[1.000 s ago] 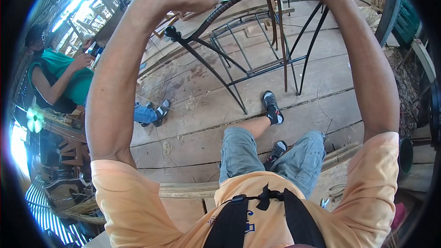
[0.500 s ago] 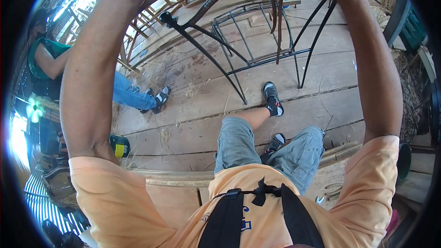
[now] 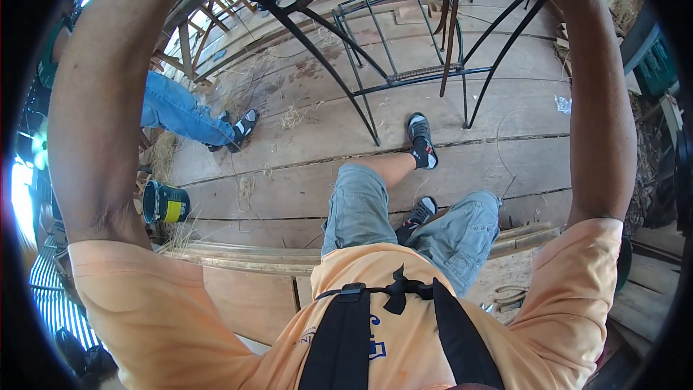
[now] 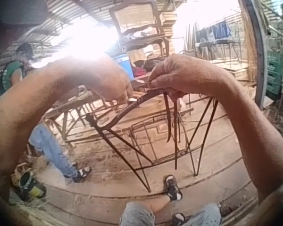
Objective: The person weaves rattan furniture by wrapping and securing rattan strips around the backrest of a metal chair frame by hand and with a hand tool.
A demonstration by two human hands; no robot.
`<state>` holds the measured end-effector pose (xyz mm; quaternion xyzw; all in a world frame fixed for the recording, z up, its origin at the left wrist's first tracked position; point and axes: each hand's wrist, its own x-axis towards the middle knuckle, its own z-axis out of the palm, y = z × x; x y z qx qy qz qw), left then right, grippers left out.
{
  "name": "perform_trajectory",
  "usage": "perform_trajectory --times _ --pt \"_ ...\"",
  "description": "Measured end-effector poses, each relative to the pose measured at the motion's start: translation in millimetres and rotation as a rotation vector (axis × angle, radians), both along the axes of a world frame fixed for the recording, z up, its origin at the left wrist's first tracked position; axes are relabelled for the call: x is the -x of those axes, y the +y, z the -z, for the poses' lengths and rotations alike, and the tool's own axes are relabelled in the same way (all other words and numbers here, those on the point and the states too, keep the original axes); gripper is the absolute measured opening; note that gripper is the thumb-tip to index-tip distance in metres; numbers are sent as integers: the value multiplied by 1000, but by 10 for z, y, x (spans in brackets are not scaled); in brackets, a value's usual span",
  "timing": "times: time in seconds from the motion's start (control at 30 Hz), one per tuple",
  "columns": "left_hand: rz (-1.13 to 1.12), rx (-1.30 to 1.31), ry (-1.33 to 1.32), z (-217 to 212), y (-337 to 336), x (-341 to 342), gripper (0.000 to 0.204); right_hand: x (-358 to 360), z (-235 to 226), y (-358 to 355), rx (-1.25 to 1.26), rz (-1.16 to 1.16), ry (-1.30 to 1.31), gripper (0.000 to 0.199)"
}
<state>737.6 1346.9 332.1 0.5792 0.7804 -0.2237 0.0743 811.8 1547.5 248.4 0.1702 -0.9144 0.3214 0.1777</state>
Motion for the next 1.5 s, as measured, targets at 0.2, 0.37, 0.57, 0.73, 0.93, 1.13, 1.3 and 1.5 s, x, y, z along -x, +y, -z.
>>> perform_trajectory --times 0.2,0.37,0.57,0.73,0.93,1.13,1.3,1.5 --pt "-537 276 401 173 532 -500 37 38 62 45 29 -4 4 28" --pt "-517 273 403 183 461 -522 38 57 57 -10 22 -14 -11 27" --pt "-253 119 184 50 162 -460 40 73 79 51 15 7 28 27" --pt "-541 190 479 220 433 -632 43 51 44 9 43 5 -30 26" --pt "-457 229 456 228 403 -466 42 64 73 23 20 12 -5 25" --pt "-391 164 421 225 381 -395 41 19 65 2 26 38 -12 26" --pt "-275 325 429 179 389 -311 34 34 74 1 31 42 7 26" --pt "-473 388 558 316 734 -450 33 125 206 143 53 102 0 27"
